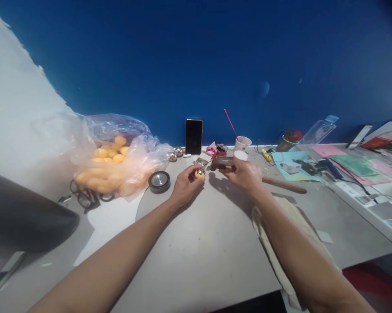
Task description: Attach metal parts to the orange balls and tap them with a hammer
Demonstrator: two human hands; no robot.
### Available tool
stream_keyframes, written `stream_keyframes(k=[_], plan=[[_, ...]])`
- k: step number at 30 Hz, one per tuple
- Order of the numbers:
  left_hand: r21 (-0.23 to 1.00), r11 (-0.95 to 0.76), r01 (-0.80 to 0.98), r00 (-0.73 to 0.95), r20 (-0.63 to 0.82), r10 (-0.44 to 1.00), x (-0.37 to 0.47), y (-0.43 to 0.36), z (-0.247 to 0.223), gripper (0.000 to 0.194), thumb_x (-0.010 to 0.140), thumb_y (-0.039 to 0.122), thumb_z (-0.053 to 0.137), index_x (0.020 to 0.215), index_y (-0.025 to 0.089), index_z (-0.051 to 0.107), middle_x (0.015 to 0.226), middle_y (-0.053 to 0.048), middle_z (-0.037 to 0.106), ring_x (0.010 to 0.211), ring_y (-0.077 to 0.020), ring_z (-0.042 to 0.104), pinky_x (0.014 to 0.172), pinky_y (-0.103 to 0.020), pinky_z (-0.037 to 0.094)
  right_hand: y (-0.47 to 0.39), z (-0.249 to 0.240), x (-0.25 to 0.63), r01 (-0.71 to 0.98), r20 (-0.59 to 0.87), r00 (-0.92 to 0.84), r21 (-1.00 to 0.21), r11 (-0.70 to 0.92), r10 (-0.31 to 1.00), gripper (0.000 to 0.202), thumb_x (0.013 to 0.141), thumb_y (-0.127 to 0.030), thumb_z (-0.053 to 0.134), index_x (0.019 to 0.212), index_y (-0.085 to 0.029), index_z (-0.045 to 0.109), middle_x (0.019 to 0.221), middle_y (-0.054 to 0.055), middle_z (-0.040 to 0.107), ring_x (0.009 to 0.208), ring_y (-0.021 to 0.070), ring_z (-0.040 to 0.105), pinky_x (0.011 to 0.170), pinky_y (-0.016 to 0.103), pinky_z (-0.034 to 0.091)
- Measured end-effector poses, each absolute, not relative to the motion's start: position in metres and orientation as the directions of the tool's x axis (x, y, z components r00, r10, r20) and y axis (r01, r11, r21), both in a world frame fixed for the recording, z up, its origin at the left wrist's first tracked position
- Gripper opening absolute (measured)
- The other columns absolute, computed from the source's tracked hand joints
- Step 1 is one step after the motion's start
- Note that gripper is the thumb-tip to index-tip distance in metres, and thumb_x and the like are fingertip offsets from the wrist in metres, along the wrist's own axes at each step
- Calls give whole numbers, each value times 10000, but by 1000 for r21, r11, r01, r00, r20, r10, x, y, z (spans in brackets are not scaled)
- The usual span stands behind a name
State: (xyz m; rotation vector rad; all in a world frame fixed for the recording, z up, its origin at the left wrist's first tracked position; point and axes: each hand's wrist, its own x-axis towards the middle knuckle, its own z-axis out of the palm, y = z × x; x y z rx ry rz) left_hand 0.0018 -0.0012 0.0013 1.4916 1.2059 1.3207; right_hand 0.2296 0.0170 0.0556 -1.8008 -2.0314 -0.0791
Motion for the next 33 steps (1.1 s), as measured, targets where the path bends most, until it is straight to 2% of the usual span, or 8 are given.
stream_keyframes(k=[4, 10, 13, 16, 20, 23, 26, 33], plan=[[988, -156, -20, 11, 156, 988, 4, -3, 0, 429, 774, 347, 808, 1180, 210, 782, 955, -44, 742, 816, -193, 672, 708, -335, 607, 27, 48, 237, 970, 228, -130, -173, 171, 965, 183, 866, -400, 732, 957, -267, 819, 855, 74, 784, 744, 257, 658, 644, 331, 356], [982, -188, 22, -12, 188, 982, 3, -5, 3, 387, 760, 311, 828, 1126, 196, 781, 919, -48, 756, 797, -191, 693, 708, -328, 603, 34, 38, 243, 952, 163, -214, -186, 243, 963, 188, 860, -293, 736, 1034, -254, 794, 944, 64, 798, 816, 238, 671, 645, 316, 335], [987, -163, 8, 23, 163, 986, 3, -5, 3, 385, 750, 294, 817, 1115, 197, 745, 833, -20, 721, 735, -173, 669, 686, -318, 580, 37, 34, 246, 935, 141, -272, -195, 297, 952, 207, 831, -241, 766, 1037, -231, 777, 989, 71, 792, 854, 228, 676, 654, 306, 344], [991, -103, -85, 53, 107, 993, 3, -3, 4, 390, 735, 281, 817, 1103, 207, 712, 813, -3, 702, 690, -152, 647, 656, -294, 534, 39, 33, 249, 907, 137, -335, -222, 358, 932, 137, 863, -263, 757, 990, -215, 782, 1030, 89, 780, 922, 235, 685, 704, 301, 402], [952, 11, -306, 71, 12, 997, 2, 3, 5, 343, 748, 321, 804, 1051, 201, 697, 909, -36, 728, 702, -145, 660, 627, -269, 467, 41, 34, 254, 851, 266, -373, -284, 442, 889, 184, 945, -303, 682, 1032, -193, 801, 1126, 117, 775, 1055, 250, 688, 859, 324, 478], [913, 56, -405, 90, -22, 996, 0, 6, 7, 303, 772, 370, 786, 989, 180, 694, 1000, -84, 751, 695, -146, 655, 594, -261, 416, 43, 31, 254, 855, 298, -308, -330, 400, 903, 221, 984, -300, 610, 961, -200, 805, 1007, 93, 800, 907, 225, 695, 796, 317, 474], [908, 90, -409, 99, -54, 994, 0, 9, 8, 311, 754, 336, 797, 1003, 172, 710, 1033, -96, 762, 674, -137, 635, 599, -266, 411, 43, 26, 251, 854, 289, -289, -353, 382, 913, 266, 1000, -315, 577, 937, -206, 811, 936, 78, 811, 835, 213, 690, 742, 304, 448], [899, 64, -433, 121, -12, 993, -5, 13, 5, 402, 770, 418, 824, 1046, 139, 733, 857, -43, 677, 598, -109, 552, 548, -252, 391, 43, 23, 245, 872, 298, -258, -337, 354, 919, 286, 1011, -326, 564, 986, -195, 817, 960, 87, 819, 844, 205, 695, 712, 283, 414]])
